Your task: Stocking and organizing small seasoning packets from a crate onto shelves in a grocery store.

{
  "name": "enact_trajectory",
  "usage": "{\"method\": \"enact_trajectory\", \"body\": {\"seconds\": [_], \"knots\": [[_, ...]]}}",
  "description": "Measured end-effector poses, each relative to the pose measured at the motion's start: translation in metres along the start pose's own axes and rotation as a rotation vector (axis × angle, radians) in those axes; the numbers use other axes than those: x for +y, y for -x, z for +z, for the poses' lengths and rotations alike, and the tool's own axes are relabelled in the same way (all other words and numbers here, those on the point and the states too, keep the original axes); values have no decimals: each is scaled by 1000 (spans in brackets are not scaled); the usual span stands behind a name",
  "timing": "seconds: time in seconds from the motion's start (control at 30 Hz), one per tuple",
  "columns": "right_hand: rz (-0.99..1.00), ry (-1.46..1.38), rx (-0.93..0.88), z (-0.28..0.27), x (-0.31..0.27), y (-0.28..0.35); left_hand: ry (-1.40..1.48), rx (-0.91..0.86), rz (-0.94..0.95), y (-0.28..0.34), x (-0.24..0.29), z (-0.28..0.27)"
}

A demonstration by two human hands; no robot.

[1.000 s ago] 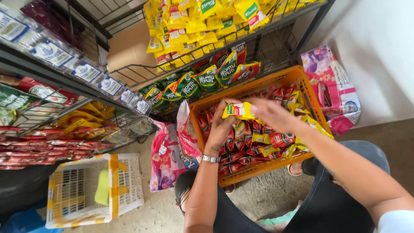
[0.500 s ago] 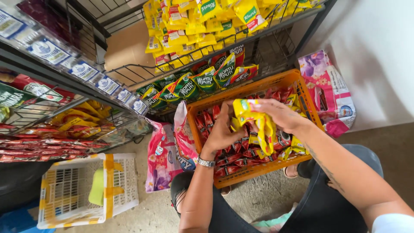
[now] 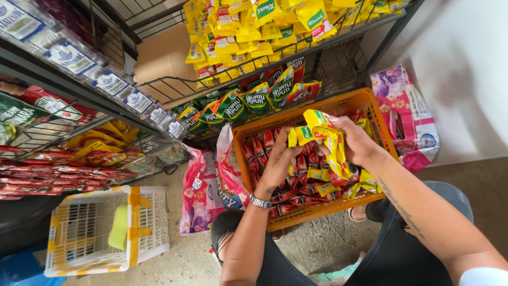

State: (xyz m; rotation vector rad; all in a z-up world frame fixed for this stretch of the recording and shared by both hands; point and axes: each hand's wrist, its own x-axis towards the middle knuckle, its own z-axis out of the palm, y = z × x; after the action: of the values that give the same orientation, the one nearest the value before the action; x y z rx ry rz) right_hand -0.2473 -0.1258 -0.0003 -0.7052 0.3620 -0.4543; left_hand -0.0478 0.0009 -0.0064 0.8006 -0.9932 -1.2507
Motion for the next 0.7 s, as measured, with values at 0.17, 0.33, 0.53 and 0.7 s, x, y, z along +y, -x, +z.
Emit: {"method": "enact_trajectory", "body": {"seconds": [0.17,0.33,0.53,0.7], "knots": [[-24,37,-10,9,-18,6,-253,8,-110,2,29,3],[-30,45,-78,13,-21,8,-876,81,165,-3,50,19],[-45,-14,-109,18,-18,7,-1175,239,445,-4,42,16],[-49,13,-96,37,-3,2,-1104,398,466,-4,1,13]]}}
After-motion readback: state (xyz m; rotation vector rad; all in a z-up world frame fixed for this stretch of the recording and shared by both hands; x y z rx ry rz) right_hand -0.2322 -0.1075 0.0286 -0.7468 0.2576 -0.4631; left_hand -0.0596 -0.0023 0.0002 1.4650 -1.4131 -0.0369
